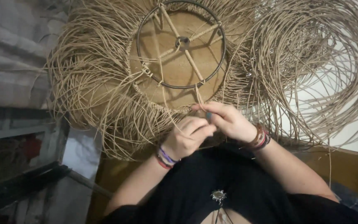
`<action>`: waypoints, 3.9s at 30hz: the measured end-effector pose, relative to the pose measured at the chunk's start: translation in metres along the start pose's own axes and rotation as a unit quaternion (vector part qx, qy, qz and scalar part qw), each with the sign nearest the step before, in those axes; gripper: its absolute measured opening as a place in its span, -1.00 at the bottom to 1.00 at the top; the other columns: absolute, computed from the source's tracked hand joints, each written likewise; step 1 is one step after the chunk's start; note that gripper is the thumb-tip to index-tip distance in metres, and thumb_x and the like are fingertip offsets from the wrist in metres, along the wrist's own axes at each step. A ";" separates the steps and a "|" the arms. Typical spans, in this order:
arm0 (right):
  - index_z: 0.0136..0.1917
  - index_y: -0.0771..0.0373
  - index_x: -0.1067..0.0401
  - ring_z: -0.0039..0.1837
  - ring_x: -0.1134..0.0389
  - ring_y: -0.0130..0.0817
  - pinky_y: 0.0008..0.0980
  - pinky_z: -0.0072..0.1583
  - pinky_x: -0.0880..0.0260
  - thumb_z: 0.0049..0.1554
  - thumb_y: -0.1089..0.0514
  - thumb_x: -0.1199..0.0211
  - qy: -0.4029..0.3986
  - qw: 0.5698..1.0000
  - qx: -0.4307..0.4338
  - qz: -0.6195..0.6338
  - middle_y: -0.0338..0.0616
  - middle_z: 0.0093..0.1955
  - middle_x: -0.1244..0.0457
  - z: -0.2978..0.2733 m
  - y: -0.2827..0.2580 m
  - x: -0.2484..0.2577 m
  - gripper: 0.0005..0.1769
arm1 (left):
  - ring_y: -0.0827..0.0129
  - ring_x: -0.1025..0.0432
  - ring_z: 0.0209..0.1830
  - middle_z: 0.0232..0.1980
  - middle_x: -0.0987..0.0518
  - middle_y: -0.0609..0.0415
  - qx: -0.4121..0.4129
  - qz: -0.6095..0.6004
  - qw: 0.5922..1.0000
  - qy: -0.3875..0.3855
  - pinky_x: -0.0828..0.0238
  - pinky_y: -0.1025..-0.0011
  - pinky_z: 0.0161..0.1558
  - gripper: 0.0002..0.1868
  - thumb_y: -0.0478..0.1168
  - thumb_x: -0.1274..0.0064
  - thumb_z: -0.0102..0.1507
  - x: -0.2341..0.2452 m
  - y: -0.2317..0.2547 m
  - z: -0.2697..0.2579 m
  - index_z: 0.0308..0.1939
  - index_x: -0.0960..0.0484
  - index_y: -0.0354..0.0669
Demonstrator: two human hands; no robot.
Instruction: Weaving and knotting natural fibers onto a circular frame to create a decorative object.
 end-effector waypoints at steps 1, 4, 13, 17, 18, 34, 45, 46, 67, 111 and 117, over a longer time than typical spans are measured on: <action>0.29 0.50 -0.42 -0.01 -0.40 0.16 0.12 0.07 -0.41 0.20 0.41 0.05 0.003 1.000 -0.001 -0.001 0.34 -0.03 -0.32 -0.004 0.010 0.004 -0.58 | 0.41 -0.49 -0.28 -0.20 -0.51 0.23 -0.002 -0.003 1.000 -0.001 -0.55 0.45 -0.20 -0.86 -0.19 -0.09 0.37 0.006 -0.001 0.015 -0.18 -0.76 0.06; 0.21 0.33 -0.49 -0.06 -0.33 0.06 0.07 0.04 -0.38 0.16 0.33 0.09 0.014 0.992 0.037 -0.117 0.08 -0.11 -0.25 -0.011 0.016 0.012 -0.56 | 0.26 -0.49 -0.23 -0.22 -0.49 0.18 -0.093 0.047 0.995 0.009 -0.55 0.31 -0.21 -0.86 -0.14 -0.09 0.37 0.015 -0.004 0.052 -0.22 -0.73 0.04; 0.06 0.14 -0.59 -0.35 -0.35 -0.31 -0.34 -0.31 -0.39 0.15 0.23 -0.34 0.294 0.836 0.160 -0.434 -0.38 -0.35 -0.20 -0.013 0.045 -0.002 -0.82 | 0.25 -0.55 -0.43 -0.38 -0.68 0.26 0.189 -0.009 0.979 -0.075 -0.46 0.34 -0.35 -0.85 -0.17 -0.16 0.30 0.007 -0.053 0.085 -0.38 -0.67 -0.01; 0.13 0.14 -0.64 -0.44 -0.26 -0.33 -0.30 -0.35 -0.34 0.13 0.26 -0.29 0.329 0.806 0.217 -0.443 -0.35 -0.44 -0.14 -0.014 0.042 0.003 -0.70 | 0.32 -0.58 -0.45 -0.52 -0.65 0.29 0.246 -0.042 0.963 -0.103 -0.49 0.43 -0.35 -0.87 -0.14 -0.16 0.29 0.009 -0.059 0.094 -0.37 -0.70 0.07; 0.13 0.13 -0.65 -0.45 -0.24 -0.31 -0.29 -0.35 -0.33 0.13 0.25 -0.25 0.312 0.808 0.228 -0.444 -0.33 -0.44 -0.11 -0.014 0.039 0.005 -0.68 | 0.39 -0.60 -0.42 -0.53 -0.66 0.33 0.254 -0.042 0.959 -0.118 -0.51 0.46 -0.32 -0.89 -0.14 -0.14 0.29 0.009 -0.061 0.094 -0.33 -0.72 0.12; -0.01 0.04 -0.58 -0.27 -0.29 -0.57 -0.49 -0.19 -0.31 0.20 -0.04 -0.16 0.149 0.981 0.097 -0.078 -0.45 -0.28 -0.28 -0.029 0.135 -0.011 -0.76 | 0.22 -0.30 -0.17 -0.25 -0.42 0.06 0.305 0.378 0.870 0.082 -0.35 0.30 0.01 -0.83 -0.39 0.19 0.42 -0.171 -0.021 0.029 -0.15 -0.55 -0.26; 0.24 -0.07 -0.56 -0.19 -0.43 -0.25 -0.27 -0.10 -0.41 0.14 0.18 -0.25 0.014 0.973 -0.026 -0.231 -0.17 -0.27 -0.37 -0.004 0.129 -0.012 -0.61 | 0.14 -0.51 -0.33 -0.42 -0.60 0.09 0.064 0.125 0.936 -0.322 -0.34 0.06 -0.26 -0.81 -0.15 -0.01 0.07 -0.241 0.018 0.081 -0.40 -0.74 -0.02; 0.24 -0.07 -0.56 -0.19 -0.43 -0.25 -0.27 -0.10 -0.41 0.14 0.18 -0.25 0.014 0.972 -0.026 -0.233 -0.17 -0.27 -0.37 -0.005 0.125 -0.011 -0.61 | 0.14 -0.51 -0.33 -0.42 -0.60 0.09 0.063 0.124 0.937 -0.320 -0.34 0.06 -0.26 -0.81 -0.15 -0.01 0.07 -0.215 0.011 0.087 -0.40 -0.74 -0.02; 0.04 0.32 -0.56 -0.61 -0.04 -0.69 -0.68 -0.53 0.00 0.23 0.27 -0.20 0.165 0.897 -0.162 0.377 -0.33 -0.66 -0.07 -0.006 0.052 -0.022 -0.84 | 0.30 -0.56 -0.08 -0.06 -0.67 0.23 0.085 0.057 0.994 -0.028 -0.40 0.19 0.12 -0.72 -0.27 0.07 0.39 0.069 -0.049 -0.040 0.05 -0.73 -0.01; -0.06 0.13 -0.13 -0.51 0.16 -0.61 -0.57 -0.49 0.18 0.36 0.09 -0.03 0.130 0.901 -0.077 0.406 -0.42 -0.44 0.10 0.005 0.112 -0.048 -0.83 | 0.55 0.20 -0.72 -0.68 0.04 0.33 0.206 -0.683 0.604 0.356 0.31 0.50 -0.61 -0.42 0.12 0.45 0.41 0.012 -0.094 0.110 -0.70 -0.10 0.05; 0.23 0.44 -0.23 -0.60 0.08 -0.75 -0.77 -0.53 0.05 0.37 0.15 0.11 0.018 0.819 -0.074 0.569 -0.46 -0.60 0.12 0.005 0.076 -0.055 -0.69 | 0.29 -0.29 -0.28 -0.36 -0.43 -0.03 0.237 -0.701 0.655 0.152 -0.30 0.42 -0.05 -0.58 -0.16 0.12 0.45 0.022 0.007 0.042 -0.51 -0.48 -0.20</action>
Point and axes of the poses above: each hand's wrist, its own z-axis towards the middle knuckle, its own x-axis out of the back of the hand, y = z × x, the point moved 3 cm from there along z, towards the middle knuckle
